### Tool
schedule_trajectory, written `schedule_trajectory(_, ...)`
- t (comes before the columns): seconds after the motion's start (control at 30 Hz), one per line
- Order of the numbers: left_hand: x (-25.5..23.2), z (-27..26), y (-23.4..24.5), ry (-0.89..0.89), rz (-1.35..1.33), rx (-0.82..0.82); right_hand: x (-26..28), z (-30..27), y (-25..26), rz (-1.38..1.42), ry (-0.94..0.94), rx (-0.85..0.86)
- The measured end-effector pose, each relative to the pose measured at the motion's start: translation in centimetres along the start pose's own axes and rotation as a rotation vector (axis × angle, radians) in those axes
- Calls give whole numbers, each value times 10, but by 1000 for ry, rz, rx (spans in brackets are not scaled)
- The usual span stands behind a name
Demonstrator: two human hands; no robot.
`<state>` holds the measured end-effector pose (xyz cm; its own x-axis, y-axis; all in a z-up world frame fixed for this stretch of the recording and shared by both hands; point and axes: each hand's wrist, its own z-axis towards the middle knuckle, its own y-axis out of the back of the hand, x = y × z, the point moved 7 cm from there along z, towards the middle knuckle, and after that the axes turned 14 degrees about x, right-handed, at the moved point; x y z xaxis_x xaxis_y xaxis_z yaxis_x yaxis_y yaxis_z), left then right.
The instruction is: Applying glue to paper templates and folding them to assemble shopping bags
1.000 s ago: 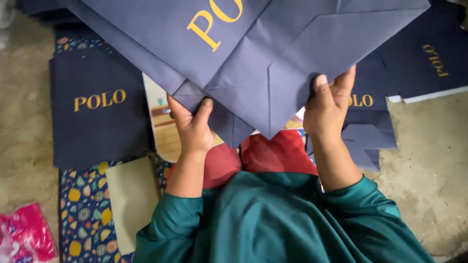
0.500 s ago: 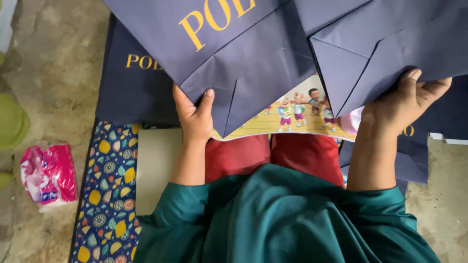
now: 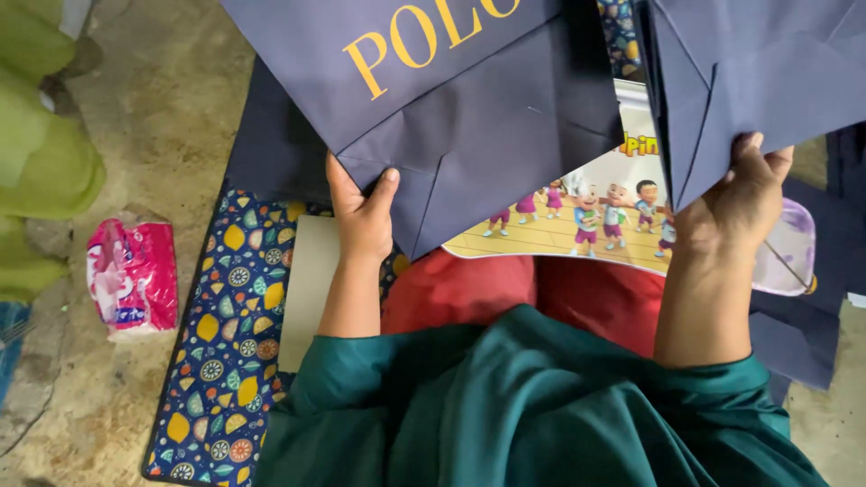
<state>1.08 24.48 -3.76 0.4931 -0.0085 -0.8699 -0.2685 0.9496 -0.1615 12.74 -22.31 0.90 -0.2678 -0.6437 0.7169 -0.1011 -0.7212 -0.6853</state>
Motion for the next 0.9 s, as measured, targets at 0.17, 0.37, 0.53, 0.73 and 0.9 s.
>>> schedule_trajectory(0.17,12,-6,23,54,-126,-13,-18,-5,-5,1,-38,7)
schedule_trajectory(0.37,59,-21,41,211,-236,-42,-37,-18,-47,18,-110,69)
schedule_trajectory(0.53,71,-26,13,378,-161,136,-56,-18,-49,43,-99,-57)
schedule_trajectory(0.73,67,-27,-13,288,470,356,-67,-29,-63,0,-21,229)
schedule_trajectory(0.9,6,-22,-21,230,-14,357,-83,-74,-100,-68,33,338)
